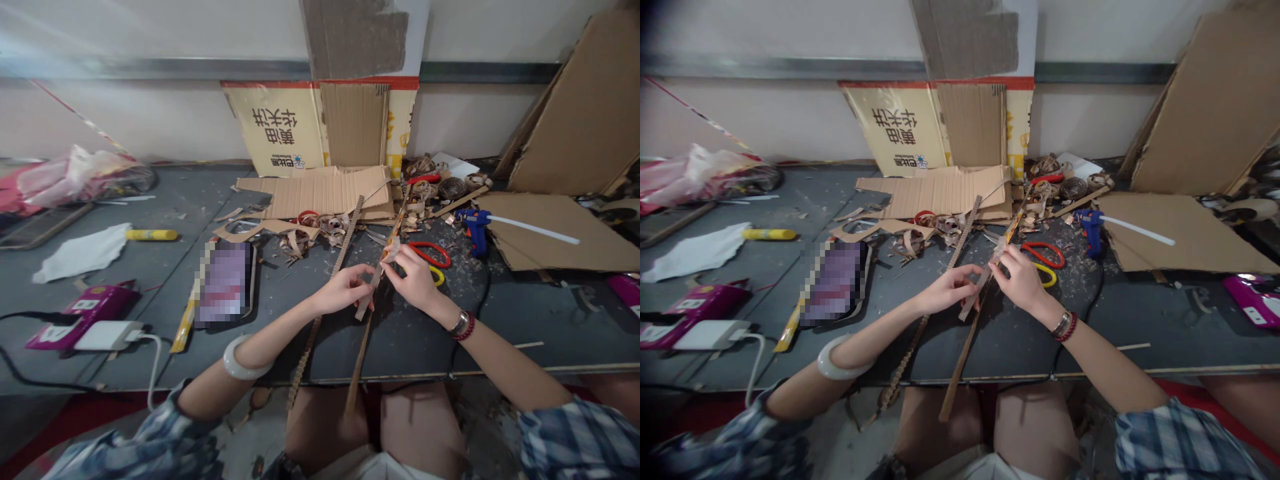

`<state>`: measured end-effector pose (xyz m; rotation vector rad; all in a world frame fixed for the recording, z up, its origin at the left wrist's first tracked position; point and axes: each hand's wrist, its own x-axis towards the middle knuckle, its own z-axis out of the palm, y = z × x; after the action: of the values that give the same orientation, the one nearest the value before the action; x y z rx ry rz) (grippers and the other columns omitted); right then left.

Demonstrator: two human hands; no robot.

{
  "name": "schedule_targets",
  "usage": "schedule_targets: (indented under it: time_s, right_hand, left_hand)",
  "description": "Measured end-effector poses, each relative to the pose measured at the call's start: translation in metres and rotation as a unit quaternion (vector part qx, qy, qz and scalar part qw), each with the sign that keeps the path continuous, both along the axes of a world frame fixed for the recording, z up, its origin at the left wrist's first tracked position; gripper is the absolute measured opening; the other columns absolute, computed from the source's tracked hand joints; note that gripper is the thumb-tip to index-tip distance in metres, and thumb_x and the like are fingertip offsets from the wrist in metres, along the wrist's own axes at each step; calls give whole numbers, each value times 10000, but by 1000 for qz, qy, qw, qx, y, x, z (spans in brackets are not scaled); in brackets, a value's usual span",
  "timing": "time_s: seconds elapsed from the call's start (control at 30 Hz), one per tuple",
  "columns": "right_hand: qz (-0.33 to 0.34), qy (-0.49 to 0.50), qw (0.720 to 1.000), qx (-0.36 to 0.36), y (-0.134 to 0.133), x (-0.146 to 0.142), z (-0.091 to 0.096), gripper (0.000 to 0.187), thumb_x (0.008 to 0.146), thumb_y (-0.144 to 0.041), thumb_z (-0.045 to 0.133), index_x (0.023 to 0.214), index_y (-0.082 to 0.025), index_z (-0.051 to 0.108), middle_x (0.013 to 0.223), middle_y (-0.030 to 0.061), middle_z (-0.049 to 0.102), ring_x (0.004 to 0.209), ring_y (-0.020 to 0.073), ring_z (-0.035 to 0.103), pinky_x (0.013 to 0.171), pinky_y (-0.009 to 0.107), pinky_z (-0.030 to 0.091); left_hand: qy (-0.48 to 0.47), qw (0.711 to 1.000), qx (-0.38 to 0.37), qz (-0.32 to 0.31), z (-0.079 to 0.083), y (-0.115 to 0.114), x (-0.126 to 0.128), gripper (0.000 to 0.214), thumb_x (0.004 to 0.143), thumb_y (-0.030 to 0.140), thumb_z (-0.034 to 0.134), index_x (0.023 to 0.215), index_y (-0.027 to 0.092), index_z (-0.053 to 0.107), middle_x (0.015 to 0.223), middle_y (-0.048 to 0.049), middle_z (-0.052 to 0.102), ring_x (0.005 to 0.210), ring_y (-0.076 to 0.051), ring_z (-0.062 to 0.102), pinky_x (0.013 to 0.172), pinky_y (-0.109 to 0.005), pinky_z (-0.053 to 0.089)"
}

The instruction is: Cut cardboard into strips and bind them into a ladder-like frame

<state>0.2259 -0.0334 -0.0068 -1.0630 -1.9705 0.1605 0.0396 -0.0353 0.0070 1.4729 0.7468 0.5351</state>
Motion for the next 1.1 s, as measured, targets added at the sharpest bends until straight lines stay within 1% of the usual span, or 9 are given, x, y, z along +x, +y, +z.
schedule_targets:
  time_s: [0.17,0.3,0.43,0.57,0.7,0.87,0.97,1.03,1.1]
  right_hand:
    - [18,-19,999,19,-2,-1,0,123,857,-219,488,875,-189,606,979,73,628,943,197,593,839,361,505]
    - [34,-34,999,23,-5,-3,-1,125,865,-223,487,867,-196,609,967,65,635,929,187,602,835,343,510]
    - [30,-36,999,15,-5,-2,-3,124,870,-216,475,834,-186,590,955,78,631,932,194,602,822,339,512]
    - [24,-6,1000,9,-3,0,-3,108,880,-203,444,878,-182,550,950,85,624,939,195,599,828,347,509]
    - [-1,38,999,-2,-2,1,-4,108,890,-217,412,940,-201,506,1002,91,614,950,208,598,809,367,515]
    - [-24,125,991,-50,0,2,-6,145,915,-258,361,1017,-204,448,1032,91,601,850,176,637,734,326,547]
    - [-26,171,983,-55,2,3,-5,157,925,-270,332,1028,-206,431,1043,90,592,802,155,648,694,298,560]
    - [-19,166,985,-51,2,4,-3,150,917,-277,356,1019,-205,440,1032,87,594,812,157,646,707,301,558]
    - [-15,130,991,-40,2,3,-1,170,881,-306,441,1015,-204,463,1025,88,596,872,181,630,760,331,544]
  left_hand:
    - [22,1000,2,9,1,1,1,288,833,397,488,949,133,486,593,-22,652,497,-127,612,425,-173,422]
    - [32,999,16,31,-1,2,2,344,850,413,459,1031,122,484,599,-21,647,487,-122,599,425,-180,433]
    - [24,999,17,16,-4,4,1,369,858,384,460,1111,115,464,605,-27,658,481,-115,582,434,-185,432]
    - [13,1000,20,8,-5,3,1,388,850,365,482,1139,107,456,580,-19,650,477,-113,574,436,-183,427]
    - [9,1000,17,-5,-4,2,1,348,847,348,490,1108,119,470,544,-5,635,458,-110,564,442,-187,430]
    - [21,1000,8,-17,-1,1,1,306,836,358,499,1042,133,484,520,4,625,426,-110,556,420,-184,414]
    - [29,999,2,-14,2,0,2,283,827,366,506,998,141,495,517,7,627,409,-109,551,408,-183,407]
    - [29,1000,-5,-9,3,0,2,263,822,362,510,966,143,497,505,12,621,400,-105,546,403,-178,400]
    - [21,1000,-14,2,5,-1,2,251,816,352,517,952,143,488,493,19,613,388,-100,540,403,-173,395]
